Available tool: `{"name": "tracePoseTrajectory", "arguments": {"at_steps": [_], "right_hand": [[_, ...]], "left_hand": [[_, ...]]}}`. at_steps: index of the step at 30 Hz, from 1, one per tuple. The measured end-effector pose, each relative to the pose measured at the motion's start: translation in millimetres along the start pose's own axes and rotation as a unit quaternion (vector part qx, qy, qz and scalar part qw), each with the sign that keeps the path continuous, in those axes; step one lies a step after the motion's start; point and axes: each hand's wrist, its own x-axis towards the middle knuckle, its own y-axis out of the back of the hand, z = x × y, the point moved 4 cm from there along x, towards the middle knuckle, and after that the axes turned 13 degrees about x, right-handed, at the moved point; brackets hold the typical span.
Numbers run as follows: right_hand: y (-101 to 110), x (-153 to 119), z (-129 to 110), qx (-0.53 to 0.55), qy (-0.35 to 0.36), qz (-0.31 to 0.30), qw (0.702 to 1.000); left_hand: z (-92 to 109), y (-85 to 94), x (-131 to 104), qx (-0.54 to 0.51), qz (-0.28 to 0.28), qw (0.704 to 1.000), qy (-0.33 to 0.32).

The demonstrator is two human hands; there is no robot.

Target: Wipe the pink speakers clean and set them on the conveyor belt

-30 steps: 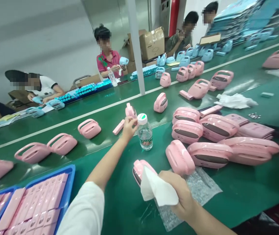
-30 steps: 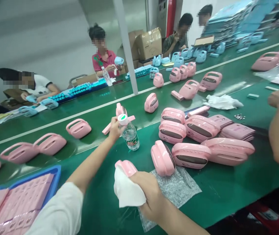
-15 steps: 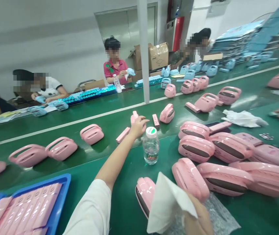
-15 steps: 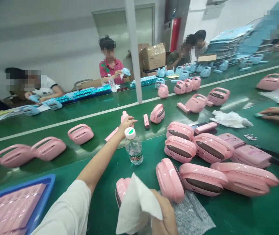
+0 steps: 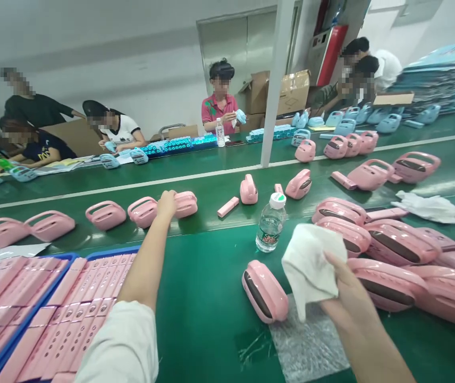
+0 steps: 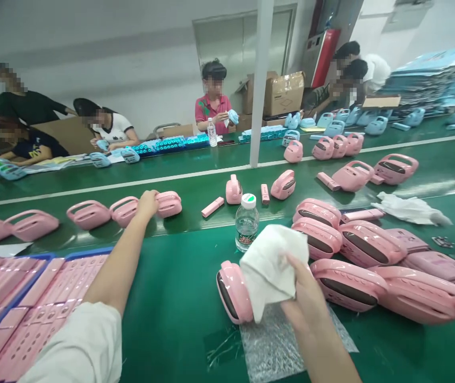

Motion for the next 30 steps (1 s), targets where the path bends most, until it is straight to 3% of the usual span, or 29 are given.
{"name": "tracePoseTrajectory", "arguments": {"at_steps": [2, 3, 4, 5, 6, 7, 9, 12, 14, 21, 23, 24, 27, 30], "right_hand": [[-6, 7, -30, -0.073, 0.111, 0.044, 0.990], [-15, 11, -47, -0.137, 0.198, 0.045, 0.969], [-28, 15, -64, -0.222, 0.301, 0.031, 0.927], [-45, 19, -77, -0.323, 0.399, 0.019, 0.858], [-60, 27, -83, -0.366, 0.430, 0.008, 0.825], [-75, 38, -84, -0.398, 0.437, -0.012, 0.807], [-104, 59, -72, -0.514, 0.420, -0.095, 0.742], [-126, 72, -39, -0.587, 0.391, -0.215, 0.675], [-128, 70, -21, -0.606, 0.386, -0.270, 0.641], [-121, 51, 2, -0.589, 0.456, -0.394, 0.538], [-120, 57, 5, -0.571, 0.472, -0.405, 0.536], [-119, 62, 5, -0.559, 0.477, -0.399, 0.549], [-114, 84, -2, -0.508, 0.495, -0.342, 0.616], [-106, 116, -25, -0.460, 0.531, -0.240, 0.670]], "left_hand": [[1, 12.8, -21, -0.012, -0.006, 0.999, -0.049], [2, 19.0, -34, -0.021, -0.012, 0.997, -0.080], [4, 24.4, -48, -0.032, -0.020, 0.993, -0.113], [6, 28.7, -64, -0.045, -0.030, 0.988, -0.147], [9, 31.6, -81, -0.057, -0.042, 0.981, -0.179], [11, 33.1, -98, -0.070, -0.056, 0.974, -0.209], [19, 31.8, -131, -0.095, -0.097, 0.952, -0.275], [30, 23.5, -171, -0.130, -0.170, 0.906, -0.366], [35, 17.7, -186, -0.131, -0.196, 0.892, -0.386], [29, 9.2, -194, -0.150, -0.165, 0.913, -0.342], [22, 5.6, -197, -0.176, -0.148, 0.920, -0.317], [18, 3.4, -199, -0.190, -0.136, 0.924, -0.303], [3, -4.9, -214, -0.247, -0.084, 0.934, -0.244], [-20, -18.1, -238, -0.339, -0.027, 0.934, -0.108]]}}
